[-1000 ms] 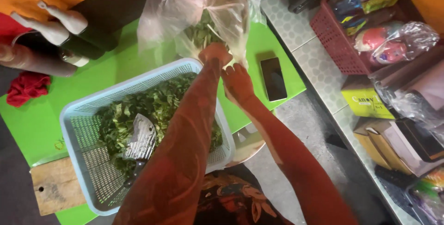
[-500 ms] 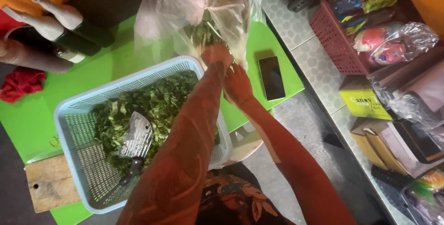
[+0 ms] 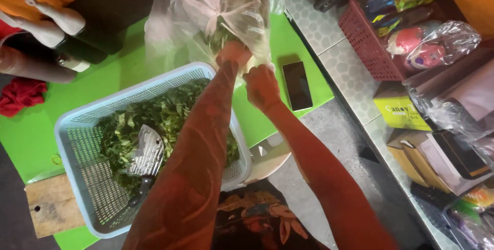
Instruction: The person chops green leafy vegetables using a large knife over a white colander. They repeatedly gather bunches of greens, chop them into smaller pieces, and add them to the colander.
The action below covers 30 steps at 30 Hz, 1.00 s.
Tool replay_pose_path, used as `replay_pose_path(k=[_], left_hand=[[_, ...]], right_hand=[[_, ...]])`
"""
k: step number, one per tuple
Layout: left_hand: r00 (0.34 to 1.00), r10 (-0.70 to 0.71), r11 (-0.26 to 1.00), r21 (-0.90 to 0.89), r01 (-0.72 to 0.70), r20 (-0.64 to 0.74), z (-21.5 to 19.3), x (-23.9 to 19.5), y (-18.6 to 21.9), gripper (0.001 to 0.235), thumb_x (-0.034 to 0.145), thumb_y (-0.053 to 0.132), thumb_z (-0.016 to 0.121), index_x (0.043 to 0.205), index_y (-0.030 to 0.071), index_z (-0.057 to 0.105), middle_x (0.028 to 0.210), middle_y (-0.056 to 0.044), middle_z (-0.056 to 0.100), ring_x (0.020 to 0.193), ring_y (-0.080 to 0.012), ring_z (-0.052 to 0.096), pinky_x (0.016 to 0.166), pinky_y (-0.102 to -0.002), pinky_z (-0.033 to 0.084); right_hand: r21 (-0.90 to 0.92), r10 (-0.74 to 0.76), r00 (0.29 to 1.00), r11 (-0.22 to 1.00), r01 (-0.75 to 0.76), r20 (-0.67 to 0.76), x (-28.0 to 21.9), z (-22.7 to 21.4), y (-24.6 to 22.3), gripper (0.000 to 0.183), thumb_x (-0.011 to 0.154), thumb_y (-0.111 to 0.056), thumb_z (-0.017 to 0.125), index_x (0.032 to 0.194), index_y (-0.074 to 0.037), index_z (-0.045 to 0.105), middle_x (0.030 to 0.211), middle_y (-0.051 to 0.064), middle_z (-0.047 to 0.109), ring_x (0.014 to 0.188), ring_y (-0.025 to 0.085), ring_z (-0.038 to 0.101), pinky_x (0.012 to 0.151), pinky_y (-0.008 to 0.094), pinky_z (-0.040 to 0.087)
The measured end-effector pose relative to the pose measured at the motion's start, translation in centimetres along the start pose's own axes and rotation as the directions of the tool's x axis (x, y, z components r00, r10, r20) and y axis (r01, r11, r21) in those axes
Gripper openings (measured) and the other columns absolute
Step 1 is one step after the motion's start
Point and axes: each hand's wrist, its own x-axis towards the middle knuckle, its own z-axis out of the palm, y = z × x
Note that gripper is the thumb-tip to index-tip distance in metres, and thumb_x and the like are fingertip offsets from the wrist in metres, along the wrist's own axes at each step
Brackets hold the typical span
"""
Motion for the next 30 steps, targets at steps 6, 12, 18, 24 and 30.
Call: replay_pose_path(k=[6, 12, 18, 24, 30], left_hand=[[0.990, -0.138, 0.988, 0.073, 0.137, 0.015, -0.4, -0.1, 2.0, 0.046, 0.098, 0.029, 0.041, 0.113, 0.003, 0.075, 0.112, -0.016, 0.076, 0.112, -0.0371, 0.071, 0.088, -0.065, 0.055], [0.942, 0.211, 0.968, 0.081, -0.239, 0.260, -4.7, -1.4, -1.2, 0.050, 0.097, 0.044, 0.054, 0.110, 0.002, 0.077, 0.108, -0.020, 0.075, 0.115, -0.0416, 0.069, 0.097, -0.060, 0.053], [0.856, 0.294, 0.840, 0.312, -0.444, 0.426, -10.1, -6.4, -2.3, 0.092, 0.078, 0.086, 0.046, 0.106, 0.005, 0.078, 0.112, -0.018, 0.076, 0.117, -0.0409, 0.068, 0.102, -0.059, 0.052], [0.893, 0.423, 0.891, 0.112, -0.441, 0.150, -11.3, -5.5, -2.4, 0.053, 0.093, 0.059, 0.056, 0.109, 0.012, 0.074, 0.108, -0.017, 0.075, 0.105, -0.0430, 0.071, 0.089, -0.057, 0.056], [0.785, 0.454, 0.891, 0.196, -0.410, -0.423, -12.6, -0.1, -4.1, 0.040, 0.083, 0.007, 0.054, 0.122, 0.000, 0.058, 0.112, -0.022, 0.059, 0.092, -0.0388, 0.064, 0.068, -0.051, 0.059]], right_hand=[[0.144, -0.005, 0.991, 0.990, -0.015, 0.134, -1.0, 0.6, -0.5, 0.019, 0.081, -0.019, 0.075, 0.100, -0.019, 0.070, 0.107, 0.005, 0.065, 0.119, 0.033, 0.059, 0.098, 0.048, 0.050], [0.144, 0.116, 0.985, 0.981, -0.134, 0.125, 0.3, 0.7, 1.8, 0.025, 0.078, -0.035, 0.078, 0.098, -0.022, 0.073, 0.092, 0.005, 0.064, 0.099, 0.032, 0.065, 0.086, 0.051, 0.053], [0.053, 0.121, 0.992, 0.992, -0.119, -0.033, 4.0, -1.4, 4.0, 0.016, 0.083, -0.040, 0.067, 0.079, -0.025, 0.064, 0.074, 0.002, 0.061, 0.077, 0.027, 0.067, 0.074, 0.043, 0.051], [0.260, 0.186, 0.919, 0.922, -0.285, 0.348, 6.4, -6.4, 5.1, 0.040, 0.086, -0.049, 0.068, 0.106, -0.016, 0.077, 0.097, 0.015, 0.075, 0.092, 0.041, 0.073, 0.078, 0.057, 0.058], [0.449, 0.148, 0.985, 0.876, -0.174, 0.091, 12.8, -11.6, 5.9, 0.040, 0.092, -0.004, 0.061, 0.132, 0.000, 0.063, 0.143, 0.025, 0.051, 0.128, 0.041, 0.053, 0.108, 0.052, 0.049]])
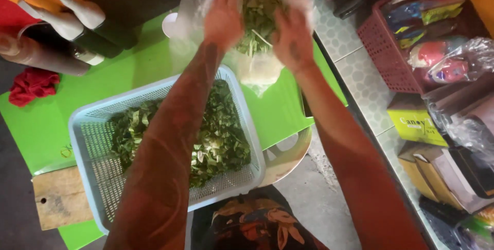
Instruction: The person chops green leafy vegetables using a large knife over a white colander. They repeatedly gather bunches of greens, chop them into smaller pieces, and add them to the colander.
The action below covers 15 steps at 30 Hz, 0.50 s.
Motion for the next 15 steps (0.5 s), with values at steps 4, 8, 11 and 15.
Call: replay_pose_path(k=[4, 8, 11, 15], left_hand=[[0.991, -0.056, 0.980, 0.182, 0.077, -0.118, -1.9, 3.1, -1.1, 0.064, 0.087, 0.031, 0.065, 0.140, 0.002, 0.044, 0.135, -0.020, 0.052, 0.118, -0.0424, 0.049, 0.094, -0.057, 0.049], [0.919, -0.338, 0.941, 0.102, 0.323, 0.202, -7.2, 2.2, 3.0, 0.108, 0.077, 0.086, 0.070, 0.146, 0.010, 0.037, 0.149, -0.015, 0.043, 0.135, -0.0359, 0.043, 0.110, -0.059, 0.036], [0.965, -0.258, 0.958, 0.141, 0.250, 0.042, -4.0, 1.2, 3.4, 0.117, 0.068, 0.094, 0.079, 0.143, 0.010, 0.044, 0.151, -0.015, 0.047, 0.133, -0.0358, 0.047, 0.105, -0.059, 0.037], [0.894, 0.095, 0.955, 0.293, 0.042, -0.438, 3.7, 3.0, -2.8, 0.034, 0.066, 0.020, 0.061, 0.099, 0.013, 0.068, 0.087, -0.006, 0.067, 0.077, -0.0328, 0.064, 0.064, -0.050, 0.046]], right_hand=[[-0.117, 0.084, 0.977, 0.987, -0.109, -0.196, 4.0, -1.2, 3.2, 0.065, 0.092, -0.007, 0.071, 0.152, -0.007, 0.047, 0.153, 0.034, 0.025, 0.143, 0.055, 0.022, 0.121, 0.063, 0.027], [-0.163, 0.148, 0.970, 0.970, -0.180, -0.191, 5.7, -2.5, 3.6, 0.080, 0.096, -0.007, 0.081, 0.160, -0.007, 0.033, 0.160, 0.030, 0.022, 0.150, 0.051, 0.014, 0.127, 0.057, 0.022], [-0.028, -0.098, 0.953, 0.995, 0.094, -0.286, 6.4, -2.6, 3.1, 0.062, 0.084, 0.006, 0.065, 0.144, 0.004, 0.048, 0.134, 0.027, 0.048, 0.127, 0.045, 0.053, 0.114, 0.045, 0.040], [-0.110, -0.129, 0.979, 0.988, 0.112, -0.161, 5.4, -2.7, 2.5, 0.057, 0.088, -0.002, 0.071, 0.142, 0.000, 0.053, 0.133, 0.020, 0.049, 0.119, 0.045, 0.050, 0.102, 0.053, 0.048]])
